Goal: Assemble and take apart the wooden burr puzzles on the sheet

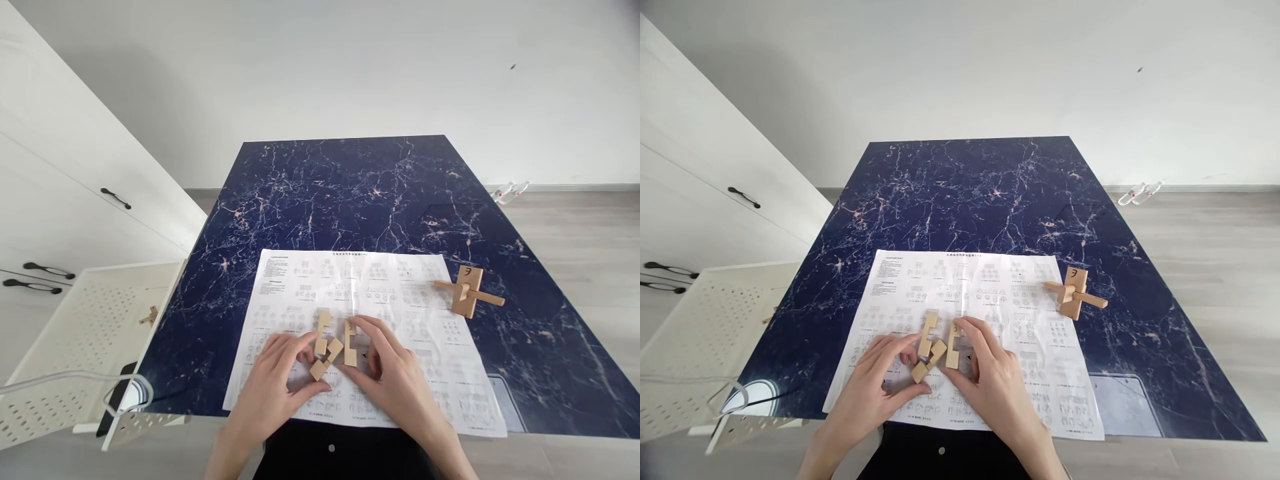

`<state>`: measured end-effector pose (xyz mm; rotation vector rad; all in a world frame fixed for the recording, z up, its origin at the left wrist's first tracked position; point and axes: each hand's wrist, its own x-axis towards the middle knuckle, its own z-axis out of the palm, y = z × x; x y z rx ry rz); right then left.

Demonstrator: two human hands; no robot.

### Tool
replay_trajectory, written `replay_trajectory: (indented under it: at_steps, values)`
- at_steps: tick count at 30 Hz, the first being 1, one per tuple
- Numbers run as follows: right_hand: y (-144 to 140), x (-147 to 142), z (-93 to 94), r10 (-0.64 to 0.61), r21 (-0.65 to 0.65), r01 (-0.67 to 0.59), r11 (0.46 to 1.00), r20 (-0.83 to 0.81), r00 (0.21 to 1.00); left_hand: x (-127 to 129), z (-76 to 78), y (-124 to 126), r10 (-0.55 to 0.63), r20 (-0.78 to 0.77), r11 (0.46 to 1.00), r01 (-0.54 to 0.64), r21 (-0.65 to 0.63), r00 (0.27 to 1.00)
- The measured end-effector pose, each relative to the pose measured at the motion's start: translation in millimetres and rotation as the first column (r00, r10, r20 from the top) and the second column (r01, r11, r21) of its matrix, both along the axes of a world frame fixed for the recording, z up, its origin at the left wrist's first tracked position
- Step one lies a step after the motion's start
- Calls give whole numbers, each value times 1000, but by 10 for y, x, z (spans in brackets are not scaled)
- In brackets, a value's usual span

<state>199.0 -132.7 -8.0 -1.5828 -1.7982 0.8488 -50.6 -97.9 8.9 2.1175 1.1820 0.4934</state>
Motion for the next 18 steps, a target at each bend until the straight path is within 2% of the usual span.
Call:
replay_trajectory:
  at_steps: [5,10,15,18]
  values:
    - [-17,-8,-13,-29,3,29,1000,-1,1000,45,34,-18,-35,-12,996,35,79,999]
    - [-15,-23,48,-71,3,71,997,-48,996,84,27,-66,24,-31,992,-20,121,999]
    - [1,-40,125,-108,-9,107,994,-165,980,126,9,-74,77,-40,983,-69,173,996]
    - [9,-38,108,-138,-78,123,989,-239,961,141,20,-65,68,-56,982,-57,178,996]
